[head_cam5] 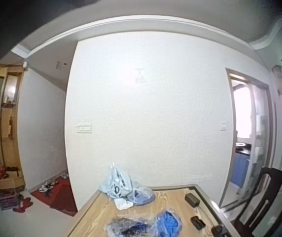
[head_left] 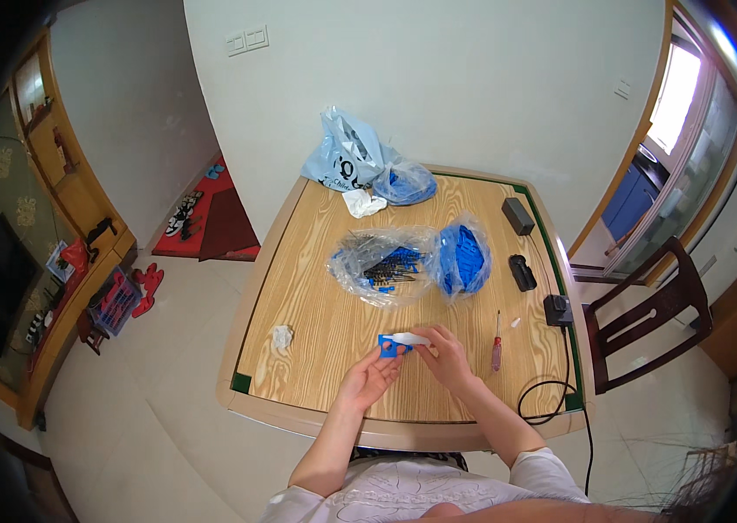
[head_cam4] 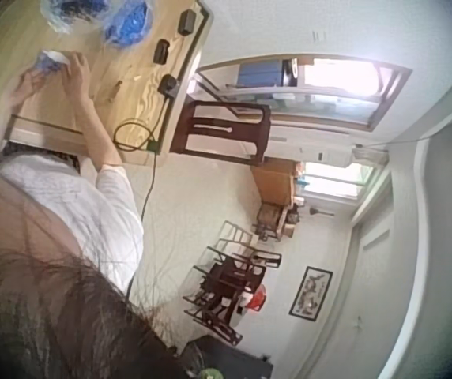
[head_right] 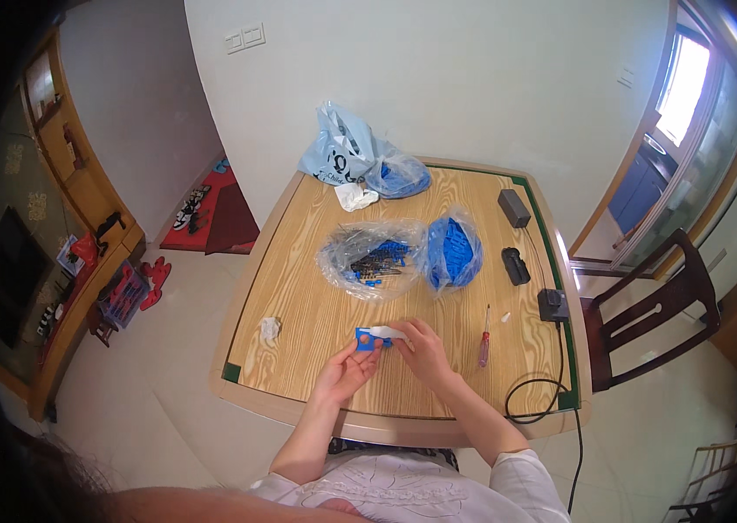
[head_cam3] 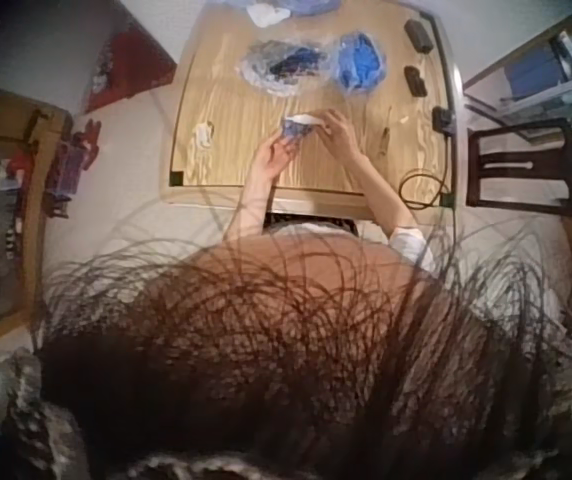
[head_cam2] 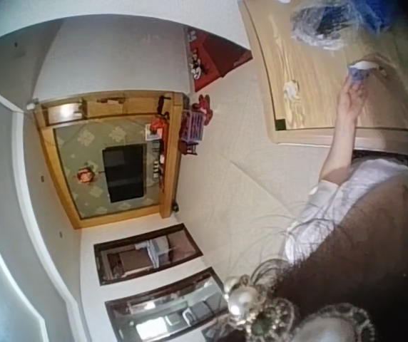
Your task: The person assembles small blue plastic housings and white inner components on a table using a screwdriver to secure them with small screws.
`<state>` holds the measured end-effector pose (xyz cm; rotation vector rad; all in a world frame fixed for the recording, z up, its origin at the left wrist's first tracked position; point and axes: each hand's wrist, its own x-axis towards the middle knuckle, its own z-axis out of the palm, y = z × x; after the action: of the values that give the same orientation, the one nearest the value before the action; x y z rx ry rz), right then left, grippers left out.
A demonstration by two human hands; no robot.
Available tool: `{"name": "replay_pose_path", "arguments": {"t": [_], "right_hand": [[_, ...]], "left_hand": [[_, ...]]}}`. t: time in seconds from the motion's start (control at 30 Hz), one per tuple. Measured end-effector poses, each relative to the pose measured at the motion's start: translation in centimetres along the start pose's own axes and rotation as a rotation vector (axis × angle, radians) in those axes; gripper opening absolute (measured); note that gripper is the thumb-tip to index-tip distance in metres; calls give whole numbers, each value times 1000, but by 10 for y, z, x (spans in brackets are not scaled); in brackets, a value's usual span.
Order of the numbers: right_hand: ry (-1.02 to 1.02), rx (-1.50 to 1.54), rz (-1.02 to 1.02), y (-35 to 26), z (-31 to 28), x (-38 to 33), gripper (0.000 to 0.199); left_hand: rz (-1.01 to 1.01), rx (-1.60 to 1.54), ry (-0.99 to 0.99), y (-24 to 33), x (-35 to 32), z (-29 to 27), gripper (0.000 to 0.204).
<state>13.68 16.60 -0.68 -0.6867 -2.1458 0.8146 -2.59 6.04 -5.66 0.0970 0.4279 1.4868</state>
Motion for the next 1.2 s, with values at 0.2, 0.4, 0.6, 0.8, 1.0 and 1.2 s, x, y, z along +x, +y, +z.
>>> {"name": "replay_pose_path", "arguments": {"t": [0.2,0.4,0.6,0.8,1.0,1.2], "right_hand": [[-6,-46,-18,2,0,-2,27],[-21,-77,-9,1,-2,-3,28],[-10,-80,-35,2,-3,-2,27],[-7,-97,-77,2,-2,-1,27],[-5,-108,-42,7,0,-4,26],[-27,-19,3,12,7,-9,26]], "left_hand": [[0,44,12,-1,-1,2,34],[-5,70,19,-4,2,-2,33],[18,78,17,-5,4,-1,31],[12,-32,-28,-7,9,-12,30],[47,-17,-91,-9,9,-8,34],[-6,-152,-54,-11,16,-30,35]]}}
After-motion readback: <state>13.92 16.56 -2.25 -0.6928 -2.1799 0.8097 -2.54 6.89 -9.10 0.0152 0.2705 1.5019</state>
